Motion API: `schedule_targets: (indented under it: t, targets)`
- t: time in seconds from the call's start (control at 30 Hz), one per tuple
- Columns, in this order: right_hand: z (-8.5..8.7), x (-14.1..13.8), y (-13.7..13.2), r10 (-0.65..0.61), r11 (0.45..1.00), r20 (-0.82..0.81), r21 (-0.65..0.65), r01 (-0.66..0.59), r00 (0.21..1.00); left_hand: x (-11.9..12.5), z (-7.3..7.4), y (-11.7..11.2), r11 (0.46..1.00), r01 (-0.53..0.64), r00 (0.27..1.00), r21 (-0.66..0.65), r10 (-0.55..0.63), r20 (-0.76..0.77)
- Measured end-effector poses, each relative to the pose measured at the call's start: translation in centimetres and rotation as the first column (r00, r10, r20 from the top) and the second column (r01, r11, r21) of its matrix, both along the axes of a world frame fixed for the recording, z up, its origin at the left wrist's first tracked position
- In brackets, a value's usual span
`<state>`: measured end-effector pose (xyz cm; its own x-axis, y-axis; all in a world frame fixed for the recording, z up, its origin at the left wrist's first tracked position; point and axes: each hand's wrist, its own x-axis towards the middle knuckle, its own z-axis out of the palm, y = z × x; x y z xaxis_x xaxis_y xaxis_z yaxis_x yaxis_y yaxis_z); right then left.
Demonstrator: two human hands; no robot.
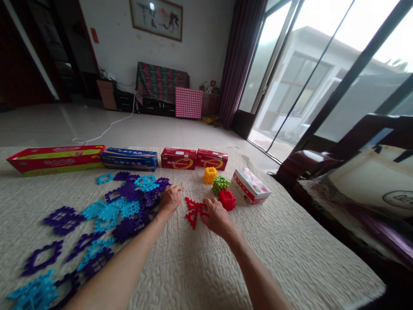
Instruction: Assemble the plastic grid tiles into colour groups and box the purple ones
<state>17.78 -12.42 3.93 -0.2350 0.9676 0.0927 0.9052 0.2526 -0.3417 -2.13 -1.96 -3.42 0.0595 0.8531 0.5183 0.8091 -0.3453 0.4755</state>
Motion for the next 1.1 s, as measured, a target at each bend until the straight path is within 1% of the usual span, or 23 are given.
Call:
schedule_targets:
  t: [0.1,0.17,0.27,0.33,0.43,0.73,0.87,0.97,1.03,1.1]
  targets:
    - [1.1,1.3,0.4,0.032,0.994,-0.073,0.105,-0.025,0.997,0.0,0.0,0.0,1.000,0.011,1.000,0.012,-0.011,0.000]
    - [1.9,2.6,0.8,0.015,0.984,-0.112,0.177,0.005,0.994,0.0,0.0,0.0,1.000,0.015,1.000,0.015,-0.015,-0.003]
    - [2.4,4.7,1.6,-0.043,0.970,-0.148,0.232,0.076,0.988,0.0,0.0,0.0,1.000,0.012,1.000,0.009,-0.012,-0.008]
    - [2.2,5.8,2.0,-0.069,0.963,-0.162,0.248,0.108,0.984,0.0,-0.1,0.0,1.000,0.012,1.000,0.009,-0.011,-0.011]
    - [1.8,6.9,2.5,-0.078,0.960,-0.175,0.253,0.121,0.981,-0.1,-0.2,0.1,1.000,0.019,1.000,0.018,-0.019,-0.013]
    - [1.8,7.7,3.0,-0.068,0.965,-0.175,0.240,0.109,0.982,0.0,-0.2,0.1,0.998,0.035,0.999,0.052,-0.035,-0.006]
    - [2.3,7.5,2.9,-0.049,0.946,-0.174,0.308,0.102,0.984,0.0,-0.1,0.0,0.999,0.026,1.000,0.044,-0.026,-0.005]
    - [2.9,6.0,2.4,-0.016,0.938,-0.188,0.338,0.080,0.982,0.1,0.1,-0.2,0.999,0.018,1.000,0.030,-0.018,-0.006]
    - [2.8,4.2,1.9,0.054,0.954,-0.193,0.299,0.006,0.980,0.1,0.2,-0.3,1.000,0.013,1.000,0.021,-0.012,-0.006]
    - [1.9,2.1,1.5,0.143,0.966,-0.206,0.241,-0.092,0.968,0.1,0.3,-0.4,1.000,0.003,1.000,0.013,-0.003,-0.005]
